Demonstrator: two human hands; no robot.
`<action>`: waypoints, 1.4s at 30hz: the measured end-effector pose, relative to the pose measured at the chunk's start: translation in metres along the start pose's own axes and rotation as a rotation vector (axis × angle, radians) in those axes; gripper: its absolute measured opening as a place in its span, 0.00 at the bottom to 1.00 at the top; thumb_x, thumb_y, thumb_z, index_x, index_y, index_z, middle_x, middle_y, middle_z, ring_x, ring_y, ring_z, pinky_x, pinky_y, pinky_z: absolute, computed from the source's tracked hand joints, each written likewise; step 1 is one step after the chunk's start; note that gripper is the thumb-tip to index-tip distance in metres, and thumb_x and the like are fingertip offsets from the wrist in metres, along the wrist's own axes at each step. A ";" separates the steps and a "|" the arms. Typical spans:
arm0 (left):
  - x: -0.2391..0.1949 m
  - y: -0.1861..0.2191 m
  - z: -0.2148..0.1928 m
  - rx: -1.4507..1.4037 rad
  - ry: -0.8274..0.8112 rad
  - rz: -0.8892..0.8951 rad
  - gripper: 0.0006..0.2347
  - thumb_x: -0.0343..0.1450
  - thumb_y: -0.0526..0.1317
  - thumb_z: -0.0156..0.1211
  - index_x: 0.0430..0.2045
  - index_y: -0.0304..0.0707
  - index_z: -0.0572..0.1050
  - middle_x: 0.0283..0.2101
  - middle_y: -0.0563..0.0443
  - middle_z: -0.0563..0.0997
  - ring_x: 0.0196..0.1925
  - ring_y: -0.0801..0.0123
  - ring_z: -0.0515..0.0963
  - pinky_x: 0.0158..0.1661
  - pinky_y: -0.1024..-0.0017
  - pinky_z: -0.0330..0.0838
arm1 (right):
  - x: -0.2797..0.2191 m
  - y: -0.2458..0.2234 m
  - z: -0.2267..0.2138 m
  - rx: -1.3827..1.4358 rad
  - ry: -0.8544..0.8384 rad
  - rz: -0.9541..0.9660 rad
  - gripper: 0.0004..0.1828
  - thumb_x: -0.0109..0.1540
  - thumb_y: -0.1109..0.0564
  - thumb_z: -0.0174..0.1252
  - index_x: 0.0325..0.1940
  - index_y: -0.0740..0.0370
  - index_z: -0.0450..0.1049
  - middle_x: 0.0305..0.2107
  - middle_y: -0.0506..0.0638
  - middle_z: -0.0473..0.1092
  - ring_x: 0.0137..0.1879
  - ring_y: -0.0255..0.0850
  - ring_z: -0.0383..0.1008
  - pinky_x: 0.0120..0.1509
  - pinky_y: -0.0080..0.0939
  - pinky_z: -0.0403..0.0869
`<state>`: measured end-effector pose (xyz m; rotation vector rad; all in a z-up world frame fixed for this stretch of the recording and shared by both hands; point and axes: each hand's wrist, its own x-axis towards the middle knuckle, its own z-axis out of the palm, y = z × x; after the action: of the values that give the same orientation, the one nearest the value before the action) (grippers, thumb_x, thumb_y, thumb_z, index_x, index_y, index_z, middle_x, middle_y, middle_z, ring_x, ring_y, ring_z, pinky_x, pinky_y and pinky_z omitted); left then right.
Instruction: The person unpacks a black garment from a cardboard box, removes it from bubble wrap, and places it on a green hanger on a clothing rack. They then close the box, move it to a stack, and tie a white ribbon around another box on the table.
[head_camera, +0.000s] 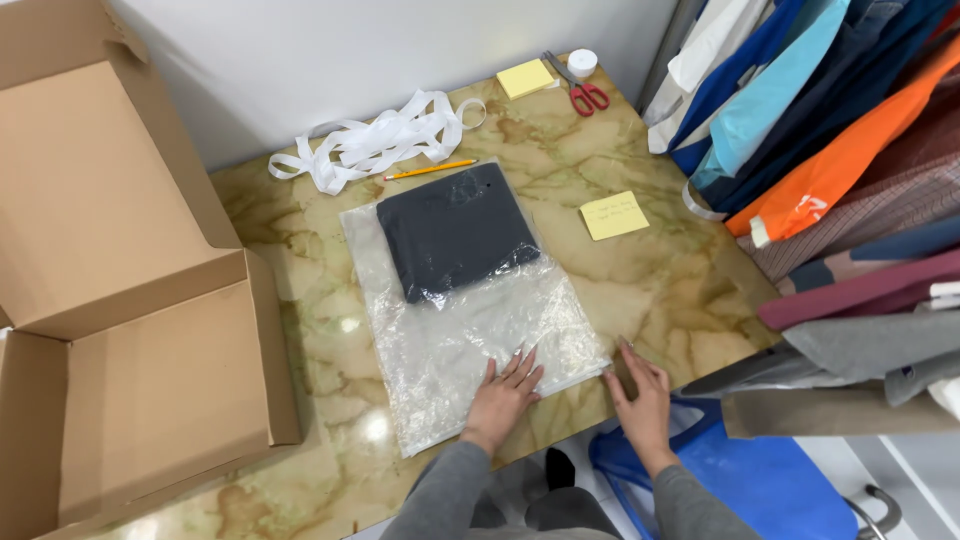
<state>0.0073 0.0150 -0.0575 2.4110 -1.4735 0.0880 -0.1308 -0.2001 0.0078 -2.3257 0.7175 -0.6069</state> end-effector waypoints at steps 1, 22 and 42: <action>0.001 -0.002 -0.007 0.004 0.001 -0.005 0.23 0.75 0.47 0.59 0.66 0.44 0.70 0.77 0.48 0.61 0.75 0.55 0.64 0.68 0.40 0.55 | 0.007 0.001 0.003 0.005 -0.003 -0.004 0.32 0.64 0.45 0.63 0.74 0.46 0.70 0.61 0.45 0.75 0.62 0.46 0.65 0.68 0.42 0.68; -0.007 0.008 -0.051 -0.015 -0.118 -0.078 0.22 0.77 0.52 0.53 0.64 0.42 0.72 0.77 0.48 0.61 0.77 0.58 0.60 0.68 0.46 0.56 | 0.016 0.017 -0.014 -0.253 -0.210 -0.132 0.31 0.65 0.30 0.49 0.73 0.26 0.67 0.77 0.42 0.55 0.86 0.47 0.40 0.82 0.72 0.31; 0.092 0.081 0.027 -0.166 0.025 -0.410 0.07 0.72 0.52 0.64 0.37 0.60 0.84 0.55 0.74 0.84 0.47 0.58 0.88 0.61 0.55 0.77 | 0.049 0.028 -0.013 -0.260 -0.379 -0.546 0.21 0.63 0.49 0.60 0.61 0.35 0.79 0.68 0.35 0.69 0.80 0.42 0.58 0.81 0.69 0.55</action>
<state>-0.0232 -0.1061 -0.0442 2.5061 -0.9094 -0.0920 -0.1116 -0.2546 0.0097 -2.7876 -0.0266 -0.2859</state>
